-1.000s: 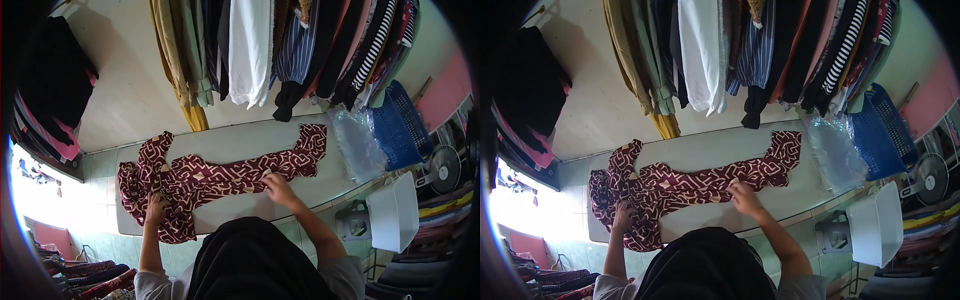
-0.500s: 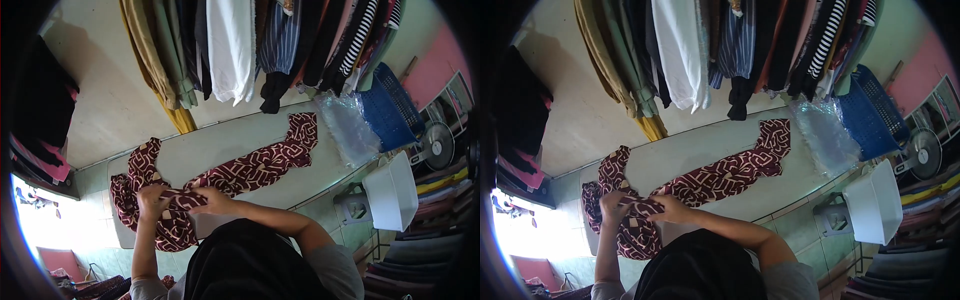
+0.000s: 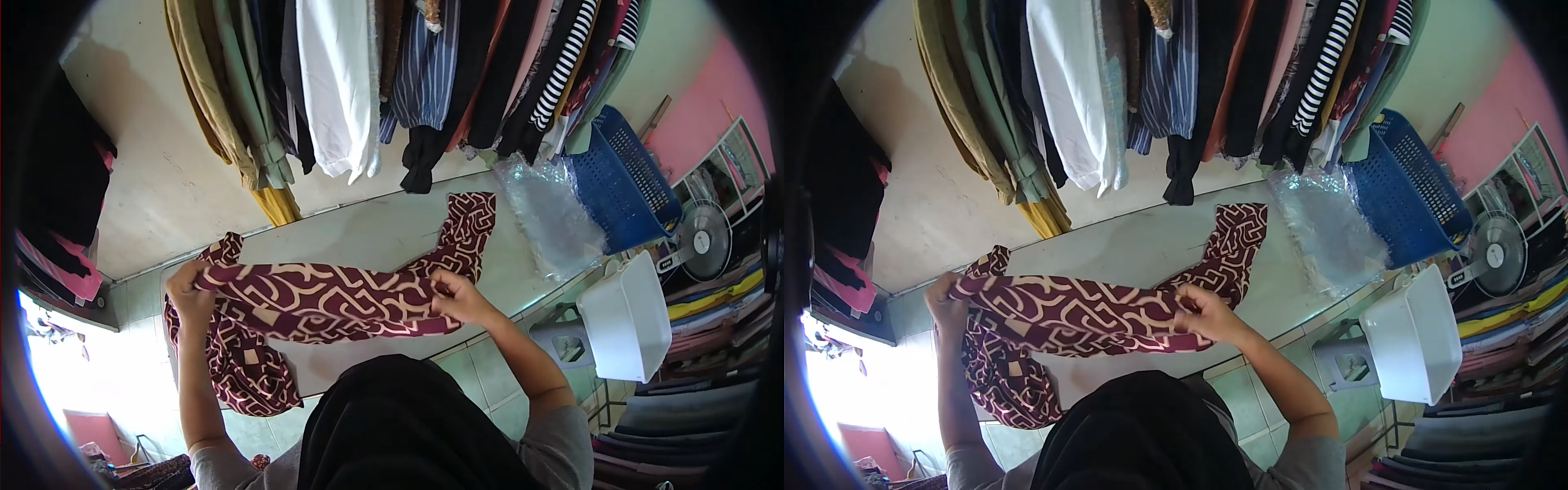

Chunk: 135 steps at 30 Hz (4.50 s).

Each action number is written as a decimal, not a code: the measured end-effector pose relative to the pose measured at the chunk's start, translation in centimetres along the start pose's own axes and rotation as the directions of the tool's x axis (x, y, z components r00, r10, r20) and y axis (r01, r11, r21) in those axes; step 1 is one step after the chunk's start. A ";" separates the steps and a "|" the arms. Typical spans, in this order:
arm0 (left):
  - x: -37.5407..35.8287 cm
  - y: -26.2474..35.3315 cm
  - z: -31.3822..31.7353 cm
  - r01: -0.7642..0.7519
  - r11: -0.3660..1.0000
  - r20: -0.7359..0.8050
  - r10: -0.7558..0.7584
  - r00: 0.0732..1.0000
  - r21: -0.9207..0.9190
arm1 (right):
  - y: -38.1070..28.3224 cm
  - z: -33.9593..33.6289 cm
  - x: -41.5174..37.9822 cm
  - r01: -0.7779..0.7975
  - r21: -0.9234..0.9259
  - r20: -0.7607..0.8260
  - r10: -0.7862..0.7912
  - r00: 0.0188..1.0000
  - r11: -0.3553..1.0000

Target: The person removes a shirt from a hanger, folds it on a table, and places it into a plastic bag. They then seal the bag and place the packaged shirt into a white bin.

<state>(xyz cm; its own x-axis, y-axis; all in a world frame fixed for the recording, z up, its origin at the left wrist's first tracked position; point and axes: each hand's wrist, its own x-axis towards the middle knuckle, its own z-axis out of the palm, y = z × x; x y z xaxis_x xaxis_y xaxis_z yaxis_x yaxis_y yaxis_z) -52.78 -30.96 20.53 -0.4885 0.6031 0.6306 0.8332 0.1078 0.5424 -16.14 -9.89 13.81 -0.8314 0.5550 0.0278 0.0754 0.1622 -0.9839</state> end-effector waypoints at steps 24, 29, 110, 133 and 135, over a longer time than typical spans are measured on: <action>-4.4 -10.7 -9.5 0.093 0.843 -0.311 0.092 0.946 0.531 | -3.4 -29.2 -4.1 -0.091 -0.888 -0.387 -0.624 0.679 0.451; -15.5 -8.2 -8.5 0.319 0.865 0.109 -0.386 0.916 0.388 | 5.5 -24.9 -10.2 -0.149 -0.798 -0.359 -0.261 0.896 0.584; -13.2 -13.1 -2.9 0.233 0.789 0.163 -0.386 0.908 0.569 | 5.5 -25.7 3.9 -0.149 -0.964 -0.243 -0.503 0.829 0.220; -19.4 -9.1 -4.7 0.293 0.758 0.208 -0.488 0.847 0.583 | 11.9 -25.1 -10.6 -0.148 -0.981 -0.181 -0.323 0.929 0.126; -22.4 -11.3 -5.0 0.184 0.747 0.169 -0.369 0.914 0.639 | 11.9 -24.7 -12.6 -0.133 -0.979 -0.173 -0.291 0.941 0.153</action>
<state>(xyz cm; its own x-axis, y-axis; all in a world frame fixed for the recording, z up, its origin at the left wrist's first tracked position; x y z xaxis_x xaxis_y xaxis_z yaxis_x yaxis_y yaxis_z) -52.57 -49.66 3.06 -0.7104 0.6449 0.2818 0.6982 0.6965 0.1659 8.78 5.19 6.11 -0.7089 0.6166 0.3426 0.6613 0.7499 0.0186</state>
